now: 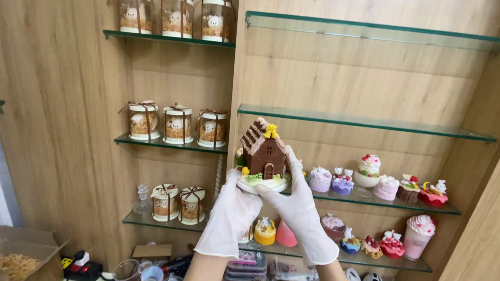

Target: The person picks up decorative candles from a table and places them onto the shelves of a wooden display cabinet by hand.

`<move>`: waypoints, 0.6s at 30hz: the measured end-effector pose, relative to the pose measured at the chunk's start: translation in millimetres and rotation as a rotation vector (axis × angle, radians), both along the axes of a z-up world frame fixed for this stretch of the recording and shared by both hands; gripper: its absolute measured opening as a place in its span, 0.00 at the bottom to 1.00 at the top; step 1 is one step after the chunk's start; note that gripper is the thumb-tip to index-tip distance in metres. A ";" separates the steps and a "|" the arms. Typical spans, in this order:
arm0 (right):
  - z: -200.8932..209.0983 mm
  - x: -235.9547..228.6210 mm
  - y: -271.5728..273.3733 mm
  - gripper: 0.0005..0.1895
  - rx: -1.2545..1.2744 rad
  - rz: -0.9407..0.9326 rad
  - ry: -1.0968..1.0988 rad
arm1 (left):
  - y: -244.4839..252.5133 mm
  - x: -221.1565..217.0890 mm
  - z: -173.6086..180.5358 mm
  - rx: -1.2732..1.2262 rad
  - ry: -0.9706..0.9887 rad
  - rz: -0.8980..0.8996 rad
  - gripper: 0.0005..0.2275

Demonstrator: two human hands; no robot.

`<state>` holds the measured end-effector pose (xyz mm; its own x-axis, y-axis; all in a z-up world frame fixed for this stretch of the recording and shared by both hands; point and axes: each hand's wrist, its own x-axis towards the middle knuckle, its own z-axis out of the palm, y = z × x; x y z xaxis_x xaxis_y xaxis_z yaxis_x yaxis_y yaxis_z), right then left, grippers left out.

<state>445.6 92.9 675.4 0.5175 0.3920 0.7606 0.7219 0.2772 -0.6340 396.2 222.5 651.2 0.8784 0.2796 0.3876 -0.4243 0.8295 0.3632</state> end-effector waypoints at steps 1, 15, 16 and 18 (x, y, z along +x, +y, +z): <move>4.7 4.2 -0.3 0.53 0.000 0.029 0.028 | 1.3 5.3 6.7 -0.011 0.000 -0.017 0.23; 58.0 74.8 20.4 0.53 -0.038 -0.108 -0.007 | 38.6 83.0 57.9 0.671 -0.078 0.429 0.17; 63.9 82.0 24.5 0.53 -0.013 -0.073 0.005 | 44.3 95.5 68.1 0.321 -0.083 0.164 0.18; 78.7 97.6 35.5 0.53 0.028 -0.023 0.012 | 57.6 119.8 90.8 -0.036 -0.074 -0.106 0.18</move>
<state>543.2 128.3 754.1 0.5351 0.3591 0.7646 0.7205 0.2784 -0.6351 515.9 280.1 742.0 0.8731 0.2011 0.4441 -0.3578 0.8831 0.3036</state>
